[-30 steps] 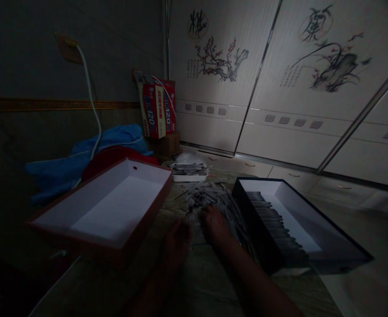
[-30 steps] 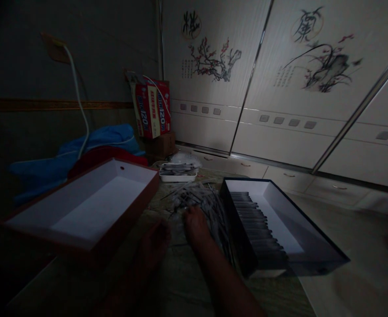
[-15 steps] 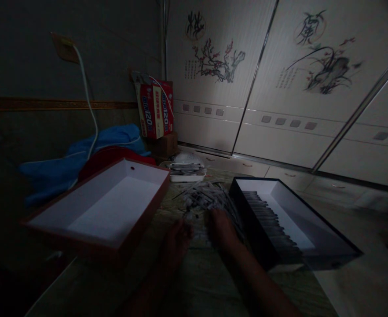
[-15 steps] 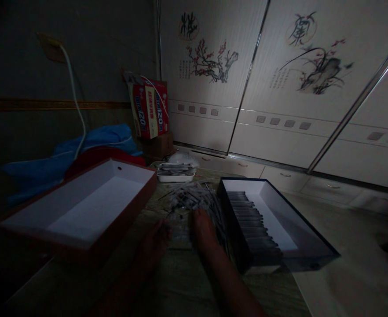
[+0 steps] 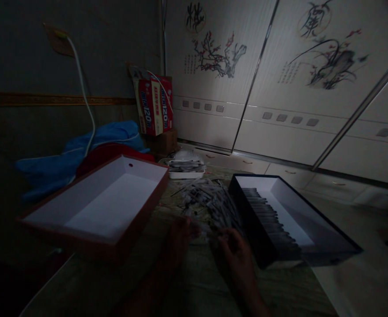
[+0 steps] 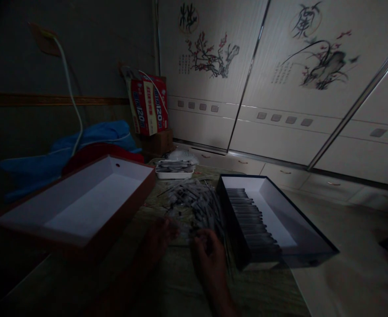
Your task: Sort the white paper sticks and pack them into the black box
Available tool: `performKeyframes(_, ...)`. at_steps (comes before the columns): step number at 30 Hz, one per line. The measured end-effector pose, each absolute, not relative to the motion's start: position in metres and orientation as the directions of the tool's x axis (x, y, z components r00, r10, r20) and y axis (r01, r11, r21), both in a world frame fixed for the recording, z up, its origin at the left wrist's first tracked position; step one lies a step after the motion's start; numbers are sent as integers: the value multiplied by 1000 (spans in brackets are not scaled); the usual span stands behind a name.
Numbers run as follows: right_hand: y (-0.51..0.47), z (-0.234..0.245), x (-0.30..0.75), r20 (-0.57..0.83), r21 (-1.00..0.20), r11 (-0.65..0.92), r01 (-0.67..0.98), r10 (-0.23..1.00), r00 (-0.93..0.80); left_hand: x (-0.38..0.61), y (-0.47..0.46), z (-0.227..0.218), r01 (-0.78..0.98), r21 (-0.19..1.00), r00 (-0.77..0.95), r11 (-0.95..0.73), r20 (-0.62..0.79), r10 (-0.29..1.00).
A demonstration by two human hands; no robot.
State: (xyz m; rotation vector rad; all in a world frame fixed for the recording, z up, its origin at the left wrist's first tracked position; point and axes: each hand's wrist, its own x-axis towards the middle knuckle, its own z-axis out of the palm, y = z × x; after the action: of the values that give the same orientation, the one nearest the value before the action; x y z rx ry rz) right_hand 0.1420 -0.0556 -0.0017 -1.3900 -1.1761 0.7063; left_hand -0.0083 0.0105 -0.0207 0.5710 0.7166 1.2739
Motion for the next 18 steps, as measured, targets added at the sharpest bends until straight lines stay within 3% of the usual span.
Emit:
performKeyframes(6, -53, -7, 147, 293, -940, 221, 261, 915, 279, -7, 8, -12, -582, 783, 121, 219, -183, 976)
performKeyframes(10, -55, -6, 148, 242, -954, 179, 239, 933, 267, -7, 10, -14, -574, 788, 124, 221, -183, 975)
performKeyframes(15, -59, -8, 149, 365, -871, 264, 415, 912, 186, -7, 8, -13, -535, 817, 95, 214, -193, 976)
performKeyframes(18, -59, -14, 149, 360, -859, 228, 458, 906, 224, -6, 6, -9, -530, 821, 97, 214, -191, 977)
